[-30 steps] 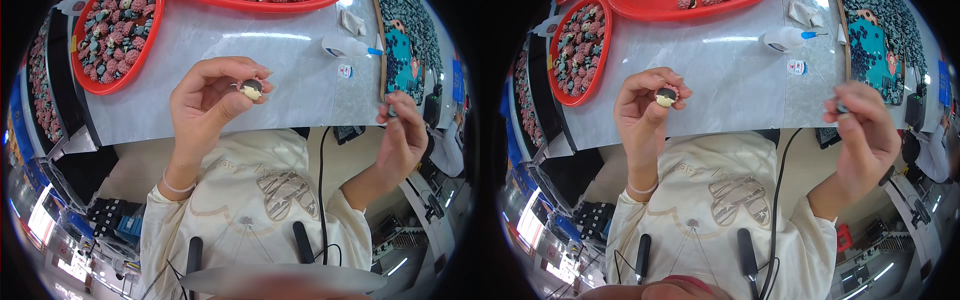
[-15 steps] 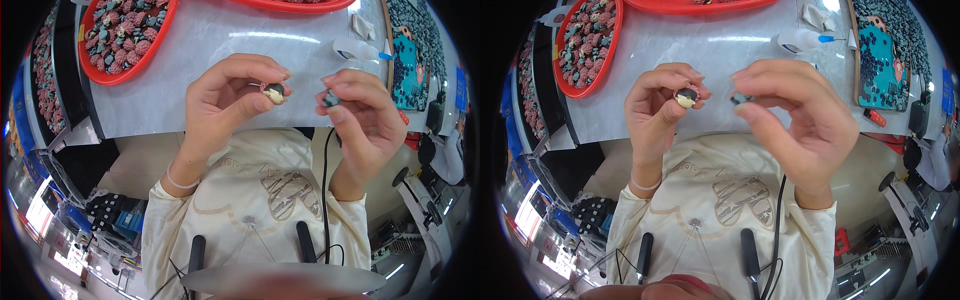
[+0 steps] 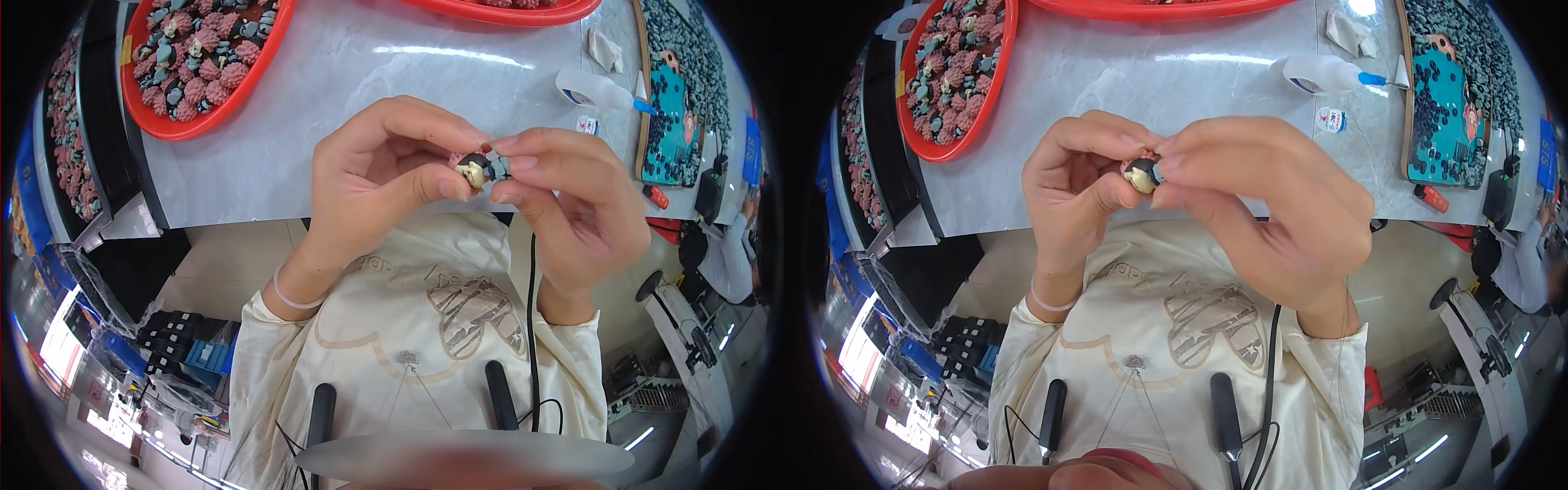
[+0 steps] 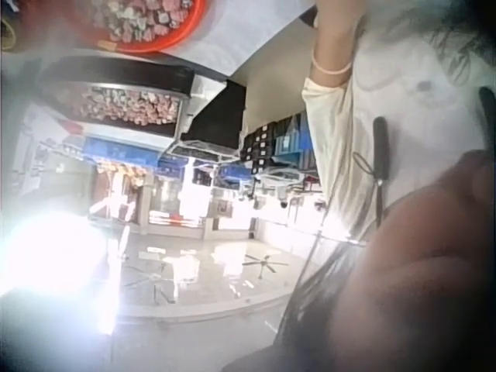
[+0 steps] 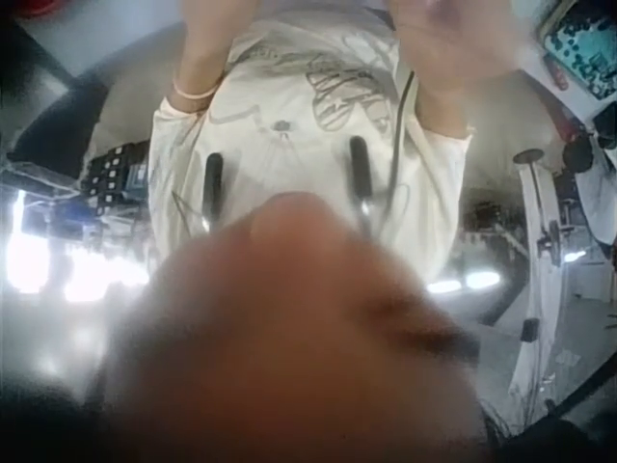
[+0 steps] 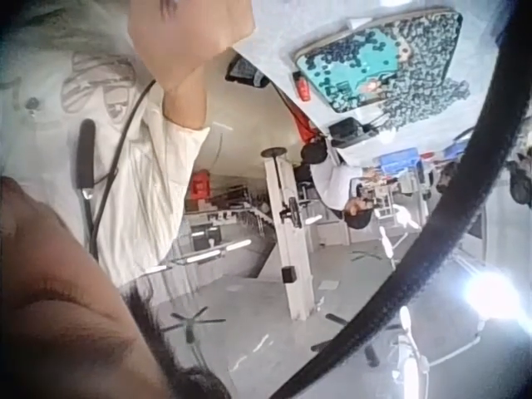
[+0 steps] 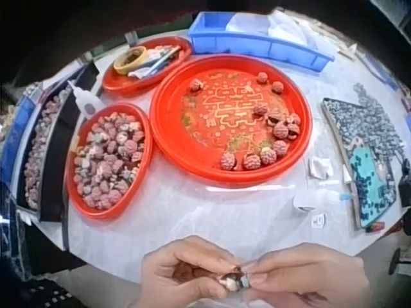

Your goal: The person assembles toy figurines by applying glue from a bottle to toy parts and attaching them together.

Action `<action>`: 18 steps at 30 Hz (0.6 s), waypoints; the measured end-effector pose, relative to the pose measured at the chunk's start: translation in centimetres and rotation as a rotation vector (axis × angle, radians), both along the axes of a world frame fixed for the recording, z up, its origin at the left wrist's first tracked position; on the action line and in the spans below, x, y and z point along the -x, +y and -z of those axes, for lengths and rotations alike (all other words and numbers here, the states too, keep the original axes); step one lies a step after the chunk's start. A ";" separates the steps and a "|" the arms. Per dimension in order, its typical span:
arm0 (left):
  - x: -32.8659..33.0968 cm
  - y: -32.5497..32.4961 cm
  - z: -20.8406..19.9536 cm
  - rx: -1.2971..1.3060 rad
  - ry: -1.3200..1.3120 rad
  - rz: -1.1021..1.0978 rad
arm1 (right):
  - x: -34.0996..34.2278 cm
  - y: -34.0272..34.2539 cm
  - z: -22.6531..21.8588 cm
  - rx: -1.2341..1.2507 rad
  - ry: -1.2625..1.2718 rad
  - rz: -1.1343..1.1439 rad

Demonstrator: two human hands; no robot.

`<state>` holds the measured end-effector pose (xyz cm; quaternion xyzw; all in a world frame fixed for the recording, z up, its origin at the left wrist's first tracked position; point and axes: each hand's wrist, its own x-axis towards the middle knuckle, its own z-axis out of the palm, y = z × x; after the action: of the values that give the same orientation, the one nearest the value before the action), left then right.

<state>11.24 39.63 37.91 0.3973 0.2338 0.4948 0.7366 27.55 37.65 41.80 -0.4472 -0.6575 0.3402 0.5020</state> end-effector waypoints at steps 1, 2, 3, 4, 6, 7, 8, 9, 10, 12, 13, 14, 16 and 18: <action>0.1 0.0 0.0 0.004 -0.003 0.006 | 0.2 0.0 -0.1 -0.041 -0.047 0.024; 0.1 0.0 0.0 0.006 -0.003 0.005 | 0.3 0.0 -0.3 -0.082 -0.095 0.047; 0.1 0.0 0.0 -0.008 0.010 0.000 | 0.3 0.0 -0.2 -0.080 -0.094 0.045; 0.1 0.0 -0.1 -0.022 0.024 -0.006 | 0.3 0.1 -0.1 -0.143 -0.130 0.046; 0.1 0.0 -0.2 -0.001 0.020 -0.012 | 0.3 0.2 0.0 -0.206 -0.163 0.040; 0.1 -0.1 -0.2 0.018 0.015 -0.013 | 0.4 0.0 -0.3 -0.204 -0.192 0.041; 0.1 -0.1 -0.2 0.018 0.017 -0.016 | 0.5 -0.1 -0.6 -0.203 -0.222 0.045; 0.0 -0.1 -0.1 0.001 0.018 -0.020 | 0.6 -0.1 -0.5 -0.203 -0.220 0.042; -0.1 -0.1 -0.1 -0.016 0.019 -0.024 | 0.7 -0.1 -0.5 -0.218 -0.223 0.049; 0.0 -0.1 0.0 -0.018 0.029 -0.029 | 0.7 0.0 -0.4 -0.232 -0.223 0.053; 0.0 -0.2 0.0 -0.021 0.037 -0.030 | 0.6 0.0 -0.3 -0.220 -0.206 0.031; 0.0 -0.2 0.0 -0.021 0.038 -0.030 | 0.5 0.1 -0.3 -0.208 -0.189 0.010; 0.0 -0.2 -0.2 0.009 0.043 -0.031 | 0.4 0.0 -0.1 -0.207 -0.187 0.004; 0.0 -0.2 -0.2 0.010 0.048 -0.030 | 0.3 0.1 0.0 -0.208 -0.184 0.000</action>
<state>11.21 39.44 38.07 0.4017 0.2599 0.4949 0.7254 27.28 37.70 41.81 -0.4220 -0.7325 0.2279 0.4831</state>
